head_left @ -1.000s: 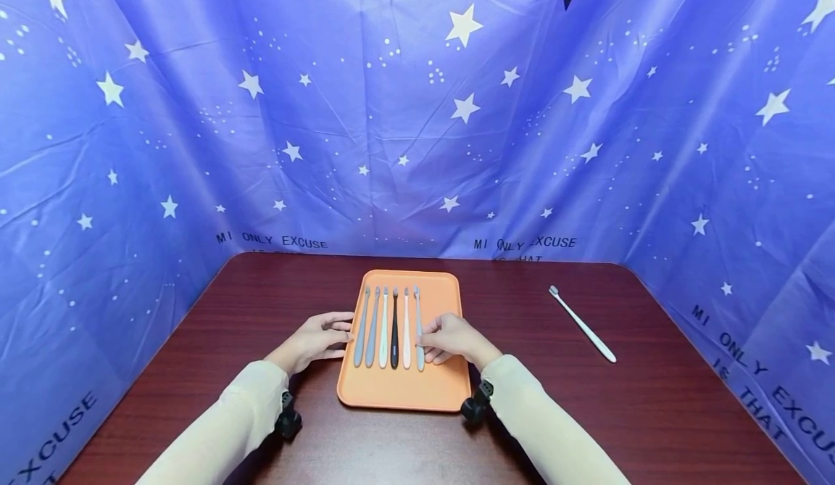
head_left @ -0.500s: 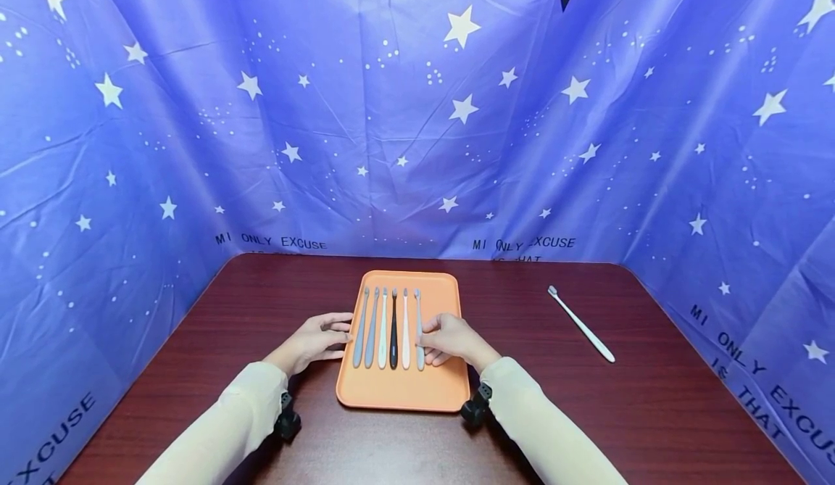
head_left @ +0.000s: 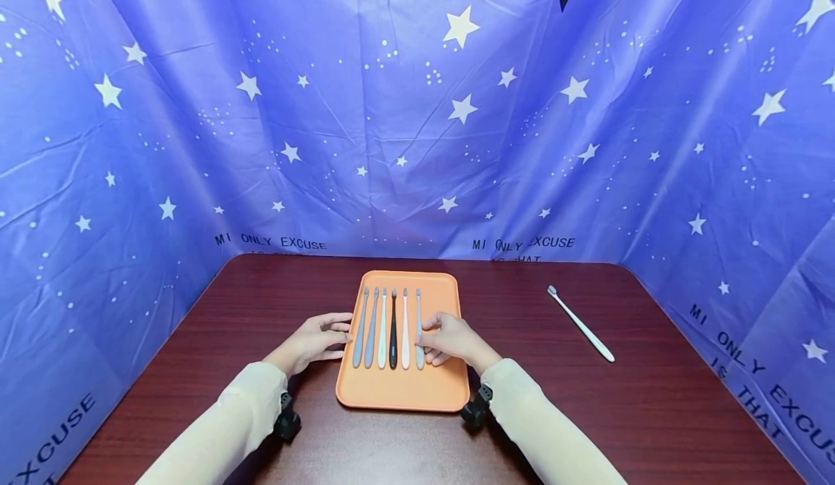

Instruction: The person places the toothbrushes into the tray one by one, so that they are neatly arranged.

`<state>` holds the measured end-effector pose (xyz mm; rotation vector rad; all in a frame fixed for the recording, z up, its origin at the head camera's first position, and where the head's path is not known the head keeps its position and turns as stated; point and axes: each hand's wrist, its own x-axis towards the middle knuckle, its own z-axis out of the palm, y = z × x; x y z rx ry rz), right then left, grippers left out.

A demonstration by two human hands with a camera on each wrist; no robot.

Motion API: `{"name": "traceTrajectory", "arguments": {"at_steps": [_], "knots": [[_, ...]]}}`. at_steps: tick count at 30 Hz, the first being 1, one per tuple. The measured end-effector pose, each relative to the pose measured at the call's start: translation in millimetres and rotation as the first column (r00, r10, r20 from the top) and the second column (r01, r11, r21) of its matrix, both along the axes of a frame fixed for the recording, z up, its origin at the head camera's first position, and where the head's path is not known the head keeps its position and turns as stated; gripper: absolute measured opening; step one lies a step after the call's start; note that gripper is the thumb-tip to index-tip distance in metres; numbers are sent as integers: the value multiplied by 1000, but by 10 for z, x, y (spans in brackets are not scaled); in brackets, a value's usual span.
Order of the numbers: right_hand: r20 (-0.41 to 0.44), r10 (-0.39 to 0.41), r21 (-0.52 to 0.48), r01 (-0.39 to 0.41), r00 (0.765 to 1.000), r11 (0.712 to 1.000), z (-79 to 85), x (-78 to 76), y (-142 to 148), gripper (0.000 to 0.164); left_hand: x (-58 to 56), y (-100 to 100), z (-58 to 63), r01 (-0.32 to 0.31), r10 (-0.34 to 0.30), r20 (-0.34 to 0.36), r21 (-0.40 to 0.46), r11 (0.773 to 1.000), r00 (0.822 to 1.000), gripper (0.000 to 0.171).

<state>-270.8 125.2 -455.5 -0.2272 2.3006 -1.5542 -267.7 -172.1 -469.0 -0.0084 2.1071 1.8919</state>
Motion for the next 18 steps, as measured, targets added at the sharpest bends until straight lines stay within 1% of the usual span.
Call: {"name": "traceTrajectory", "arguments": {"at_steps": [18], "knots": [[-9, -24, -24, 24, 1000, 999, 10, 24, -8, 35, 0, 2, 9, -3, 3, 2, -1, 1000, 1000, 53]]}}
